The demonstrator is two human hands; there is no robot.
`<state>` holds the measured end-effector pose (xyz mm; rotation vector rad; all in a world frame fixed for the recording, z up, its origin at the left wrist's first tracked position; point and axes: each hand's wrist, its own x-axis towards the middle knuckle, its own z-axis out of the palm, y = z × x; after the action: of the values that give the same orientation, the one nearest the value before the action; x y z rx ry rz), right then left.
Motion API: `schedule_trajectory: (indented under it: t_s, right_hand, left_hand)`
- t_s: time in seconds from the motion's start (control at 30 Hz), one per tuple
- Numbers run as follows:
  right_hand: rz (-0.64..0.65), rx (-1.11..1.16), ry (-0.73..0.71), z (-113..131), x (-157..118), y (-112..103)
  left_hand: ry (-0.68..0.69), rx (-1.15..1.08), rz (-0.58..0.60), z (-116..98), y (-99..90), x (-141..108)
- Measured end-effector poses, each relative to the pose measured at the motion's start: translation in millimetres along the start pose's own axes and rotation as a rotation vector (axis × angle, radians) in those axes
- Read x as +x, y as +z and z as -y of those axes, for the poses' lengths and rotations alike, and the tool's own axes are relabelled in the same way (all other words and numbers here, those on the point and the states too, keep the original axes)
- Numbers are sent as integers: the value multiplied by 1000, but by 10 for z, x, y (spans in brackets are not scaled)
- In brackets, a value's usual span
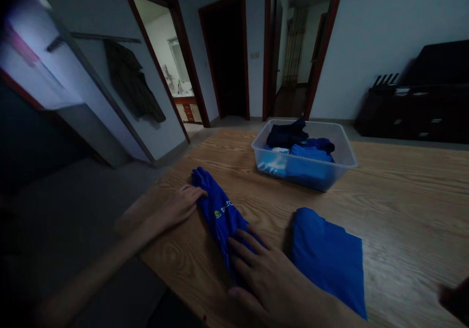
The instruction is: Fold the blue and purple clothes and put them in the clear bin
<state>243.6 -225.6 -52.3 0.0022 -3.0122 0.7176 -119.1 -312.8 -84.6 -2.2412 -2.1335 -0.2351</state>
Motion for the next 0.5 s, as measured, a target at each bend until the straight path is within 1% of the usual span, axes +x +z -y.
schedule_trajectory:
  t_s: [0.1, 0.17, 0.23, 0.3, 0.37, 0.43, 0.5]
  right_hand:
    - [88, 103, -54, 40, 105, 0]
    - [115, 175, -88, 93, 213, 30]
    - [156, 227, -111, 163, 316, 41]
    - [220, 274, -153, 224, 377, 21]
    - [259, 320, -184, 244, 366, -21]
    - [236, 337, -149, 205, 281, -64]
    - [174, 293, -57, 124, 147, -88]
  left_hand:
    - [-248, 14, -40, 2, 38, 30]
    - [-441, 41, -97, -1, 108, 124]
    - [-580, 64, -132, 1, 187, 248]
    - [-643, 72, -130, 32, 247, 353]
    - [-652, 63, -109, 114, 266, 390]
    - [-632, 43, -95, 245, 245, 332]
    - [-608, 25, -110, 393, 203, 203]
